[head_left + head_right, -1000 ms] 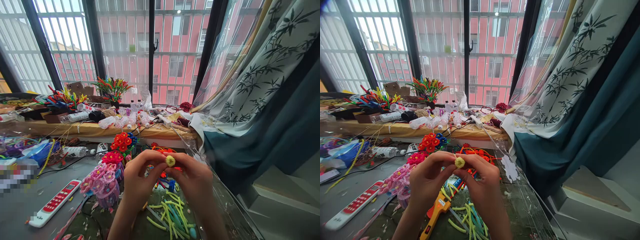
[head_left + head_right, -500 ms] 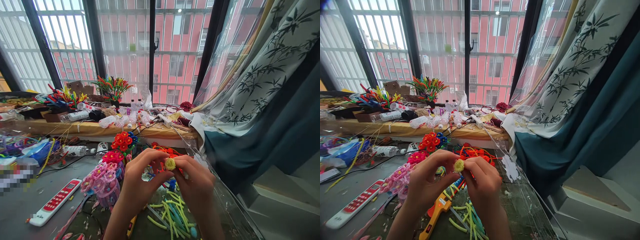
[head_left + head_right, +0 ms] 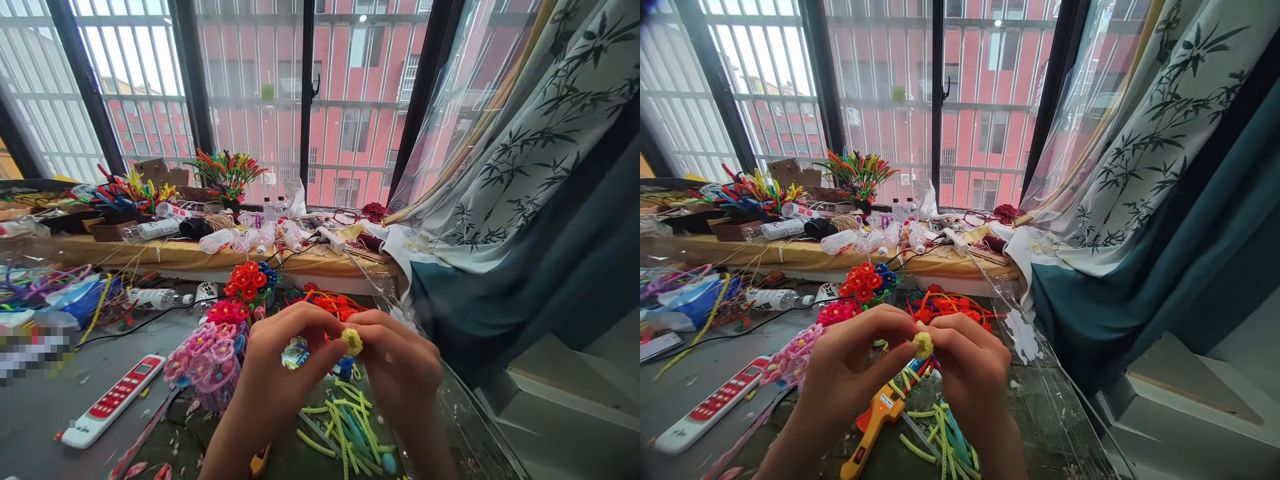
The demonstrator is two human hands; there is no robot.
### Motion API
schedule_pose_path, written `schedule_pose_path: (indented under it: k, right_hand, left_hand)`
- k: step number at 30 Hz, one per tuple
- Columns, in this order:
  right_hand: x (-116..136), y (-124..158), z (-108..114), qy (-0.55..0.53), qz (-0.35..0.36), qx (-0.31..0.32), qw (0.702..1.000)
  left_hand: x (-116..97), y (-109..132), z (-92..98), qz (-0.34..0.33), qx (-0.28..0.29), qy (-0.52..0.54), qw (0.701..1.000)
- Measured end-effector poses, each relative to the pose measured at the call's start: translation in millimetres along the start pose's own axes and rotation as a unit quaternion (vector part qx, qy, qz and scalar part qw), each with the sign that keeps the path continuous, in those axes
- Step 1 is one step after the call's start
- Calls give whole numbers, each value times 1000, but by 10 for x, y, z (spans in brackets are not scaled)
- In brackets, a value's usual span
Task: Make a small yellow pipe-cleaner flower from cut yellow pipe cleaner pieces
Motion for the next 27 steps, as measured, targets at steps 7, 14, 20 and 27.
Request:
schedule_pose_path:
  k: [7,14,20,27]
  right_hand:
    - [34,-5,-5,29,12,10,999]
    - [55,-17,-12,2,19,-4,1000]
    - [-36,4,-14,-21,-25,-1,999]
    - [-152,-6,-56,-99,-103,66,987]
  left_hand:
    - [-96,-41,-10,21,-2,-39,999]
    - [-94,-28,-35,52,1,-42,998]
    - [-39,-18,-24,73,4,-26,997]
    - [-78,-51,-14,7,40,2,999]
Point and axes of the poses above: each hand's wrist, its own y-axis away from the middle knuckle, its own z-axis out of the back of the hand, x = y × z, the point moved 6 cm from there along -y, towards the middle knuckle, and after that the axes turned 5 degrees about -z, right-handed, at the moved point
